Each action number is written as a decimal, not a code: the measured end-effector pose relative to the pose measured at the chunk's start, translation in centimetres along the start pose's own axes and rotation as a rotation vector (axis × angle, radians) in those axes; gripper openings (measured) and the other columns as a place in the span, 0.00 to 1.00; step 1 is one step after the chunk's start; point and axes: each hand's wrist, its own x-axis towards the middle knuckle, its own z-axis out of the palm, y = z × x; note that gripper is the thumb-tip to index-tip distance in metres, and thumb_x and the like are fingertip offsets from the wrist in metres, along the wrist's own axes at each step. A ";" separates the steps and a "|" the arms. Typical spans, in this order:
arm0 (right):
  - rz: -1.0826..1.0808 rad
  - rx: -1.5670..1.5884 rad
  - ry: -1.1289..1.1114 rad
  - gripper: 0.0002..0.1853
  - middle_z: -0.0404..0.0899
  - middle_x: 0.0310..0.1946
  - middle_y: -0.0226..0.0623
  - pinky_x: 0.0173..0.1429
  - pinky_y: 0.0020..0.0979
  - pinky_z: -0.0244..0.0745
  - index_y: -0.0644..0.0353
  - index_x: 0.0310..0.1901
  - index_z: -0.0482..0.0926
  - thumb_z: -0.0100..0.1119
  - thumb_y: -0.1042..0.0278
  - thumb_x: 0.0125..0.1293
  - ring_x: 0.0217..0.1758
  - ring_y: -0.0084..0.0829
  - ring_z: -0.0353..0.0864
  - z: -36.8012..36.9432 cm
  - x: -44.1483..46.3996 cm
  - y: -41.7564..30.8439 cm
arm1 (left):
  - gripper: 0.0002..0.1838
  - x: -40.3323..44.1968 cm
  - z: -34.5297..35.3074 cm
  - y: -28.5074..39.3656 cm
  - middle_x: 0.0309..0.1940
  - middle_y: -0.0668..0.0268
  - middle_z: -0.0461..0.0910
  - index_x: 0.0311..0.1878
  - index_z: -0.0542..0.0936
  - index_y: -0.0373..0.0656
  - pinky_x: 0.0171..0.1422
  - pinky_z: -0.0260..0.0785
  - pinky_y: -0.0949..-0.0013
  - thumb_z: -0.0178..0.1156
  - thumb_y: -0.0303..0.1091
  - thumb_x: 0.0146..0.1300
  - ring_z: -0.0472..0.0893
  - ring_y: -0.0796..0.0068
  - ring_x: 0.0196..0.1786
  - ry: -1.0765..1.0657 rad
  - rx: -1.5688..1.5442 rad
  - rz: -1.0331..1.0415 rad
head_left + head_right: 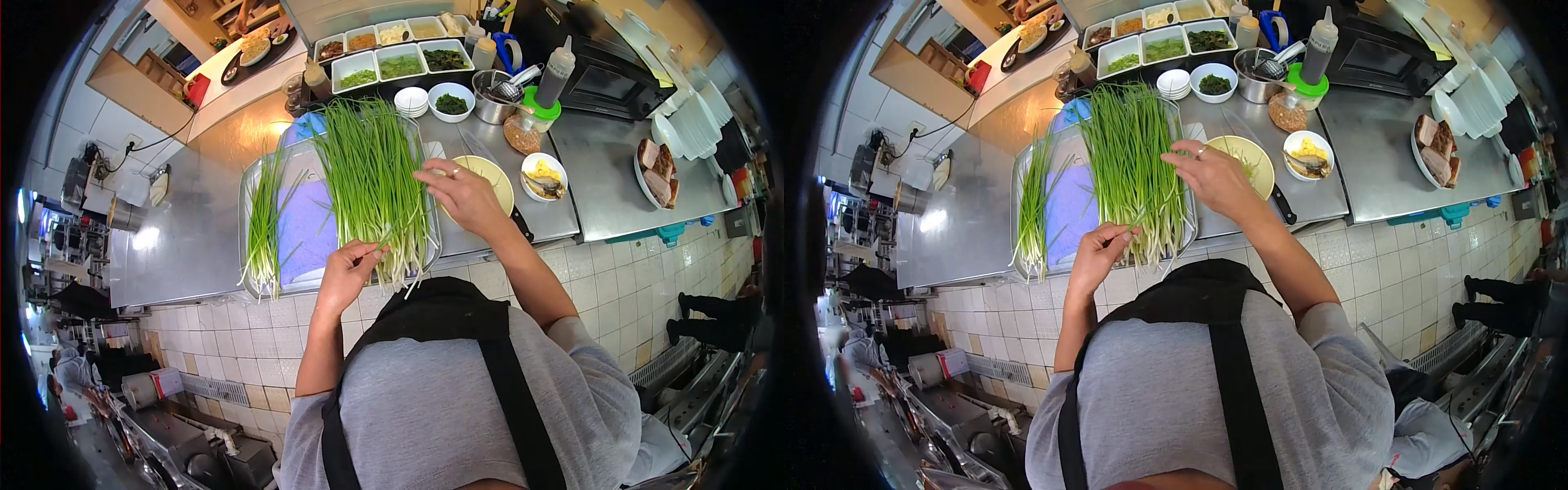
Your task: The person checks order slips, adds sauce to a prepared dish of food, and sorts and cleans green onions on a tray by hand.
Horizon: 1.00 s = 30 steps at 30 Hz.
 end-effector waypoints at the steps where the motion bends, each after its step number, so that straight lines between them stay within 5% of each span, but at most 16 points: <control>1: -0.034 -0.016 -0.043 0.09 0.78 0.39 0.35 0.40 0.26 0.72 0.57 0.42 0.80 0.55 0.73 0.59 0.37 0.31 0.78 0.4 0.0 0.7 | 0.10 -0.1 0.0 0.0 0.23 0.72 0.67 0.43 0.82 0.38 0.25 0.55 0.79 0.57 0.30 0.61 0.64 0.86 0.21 -0.001 -0.005 -0.005; 8: 0.376 0.440 -0.044 0.05 0.75 0.31 0.33 0.36 0.24 0.67 0.60 0.36 0.79 0.53 0.73 0.60 0.31 0.27 0.74 0.5 -0.1 4.1 | 0.09 -0.6 -0.3 -0.7 0.24 0.72 0.67 0.41 0.82 0.38 0.25 0.53 0.79 0.58 0.29 0.61 0.63 0.86 0.22 0.023 -0.019 -0.043; 12: 0.098 0.241 -0.021 0.08 0.75 0.34 0.32 0.38 0.26 0.68 0.56 0.40 0.80 0.53 0.72 0.60 0.31 0.27 0.74 0.1 -0.4 2.9 | 0.08 -0.6 -0.4 -0.9 0.24 0.72 0.68 0.40 0.83 0.38 0.25 0.53 0.79 0.57 0.29 0.61 0.63 0.86 0.22 0.004 -0.022 -0.038; 18: 0.075 0.082 -0.173 0.07 0.76 0.36 0.32 0.39 0.25 0.69 0.56 0.39 0.80 0.54 0.71 0.60 0.32 0.26 0.75 1.5 -0.8 2.1 | 0.08 -0.6 -0.4 -0.5 0.24 0.72 0.69 0.39 0.83 0.39 0.25 0.53 0.79 0.57 0.29 0.60 0.63 0.86 0.22 -0.008 -0.035 -0.060; 21: 0.385 0.321 -0.213 0.06 0.78 0.35 0.31 0.39 0.24 0.70 0.57 0.38 0.80 0.54 0.70 0.61 0.33 0.22 0.76 1.0 -0.5 3.2 | 0.08 -0.5 -0.4 -1.0 0.25 0.72 0.70 0.39 0.83 0.39 0.25 0.53 0.79 0.58 0.30 0.60 0.63 0.86 0.22 -0.014 -0.022 -0.038; 24: 0.469 0.405 -0.115 0.06 0.79 0.33 0.31 0.39 0.23 0.69 0.59 0.36 0.80 0.54 0.69 0.61 0.34 0.19 0.75 0.1 -1.4 5.3 | 0.08 -0.6 -0.5 -0.8 0.25 0.72 0.70 0.38 0.83 0.40 0.25 0.54 0.80 0.57 0.30 0.60 0.63 0.86 0.22 0.002 -0.030 -0.050; 30: 0.235 0.013 -0.360 0.08 0.80 0.32 0.42 0.41 0.36 0.72 0.59 0.35 0.82 0.55 0.67 0.58 0.36 0.40 0.79 -0.2 -3.7 6.9 | 0.08 -0.5 -0.8 -0.4 0.23 0.68 0.71 0.37 0.83 0.40 0.31 0.59 0.76 0.57 0.30 0.60 0.67 0.81 0.26 0.010 -0.030 -0.097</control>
